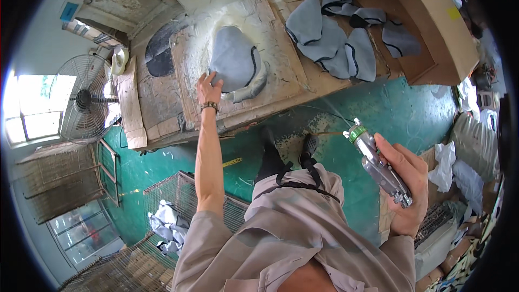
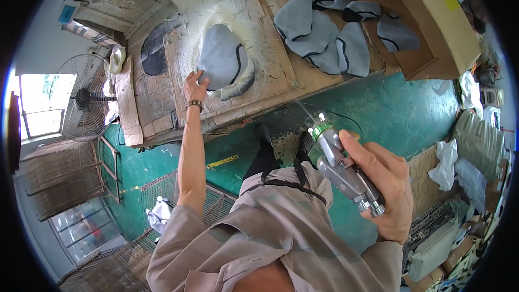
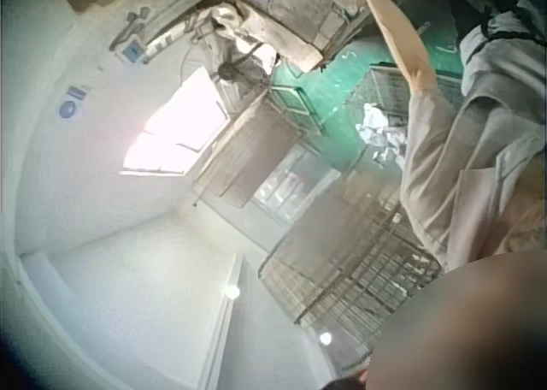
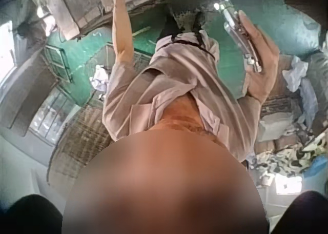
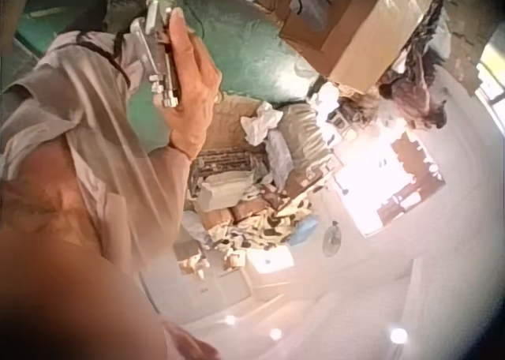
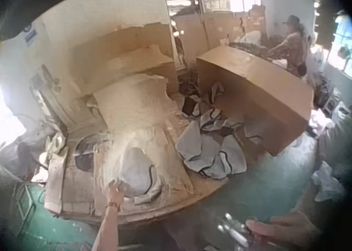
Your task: The recorder applies spray adhesive to shoe upper components using a pneumatic spray gun and organizes the parts on a drying rack.
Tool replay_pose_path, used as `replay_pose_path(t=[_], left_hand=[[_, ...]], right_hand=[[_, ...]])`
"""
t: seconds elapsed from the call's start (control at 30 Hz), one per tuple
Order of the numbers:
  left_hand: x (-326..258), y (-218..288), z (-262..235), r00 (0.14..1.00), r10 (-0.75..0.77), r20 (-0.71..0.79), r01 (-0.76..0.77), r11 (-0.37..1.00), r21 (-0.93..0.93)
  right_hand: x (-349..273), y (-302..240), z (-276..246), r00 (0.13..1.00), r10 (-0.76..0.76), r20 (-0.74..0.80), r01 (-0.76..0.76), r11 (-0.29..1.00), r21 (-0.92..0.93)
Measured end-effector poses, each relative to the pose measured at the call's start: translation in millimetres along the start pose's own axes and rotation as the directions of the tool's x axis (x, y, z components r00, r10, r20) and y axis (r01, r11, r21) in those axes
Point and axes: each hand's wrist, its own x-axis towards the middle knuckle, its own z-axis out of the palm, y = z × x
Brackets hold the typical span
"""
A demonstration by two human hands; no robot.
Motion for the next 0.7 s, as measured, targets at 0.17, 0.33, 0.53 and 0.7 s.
replay_pose_path(t=[0.17,0.33,0.53,0.7], left_hand=[[-36,-9,8,0.906,-0.196,-0.376,-0.047,0.835,-0.548],[-99,8,-8,0.847,-0.455,-0.273,0.081,0.618,-0.782],[-119,-21,-23,0.827,-0.483,-0.287,0.088,0.616,-0.783],[-100,-13,-43,0.815,-0.482,-0.323,0.056,0.619,-0.783]], right_hand=[[28,-22,12,0.966,-0.174,0.193,0.186,0.981,-0.048],[52,-53,29,0.927,-0.199,0.318,0.260,0.952,-0.164],[64,-62,51,0.972,-0.165,0.169,0.189,0.972,-0.138],[48,-65,36,0.945,-0.149,0.292,0.214,0.955,-0.206]])
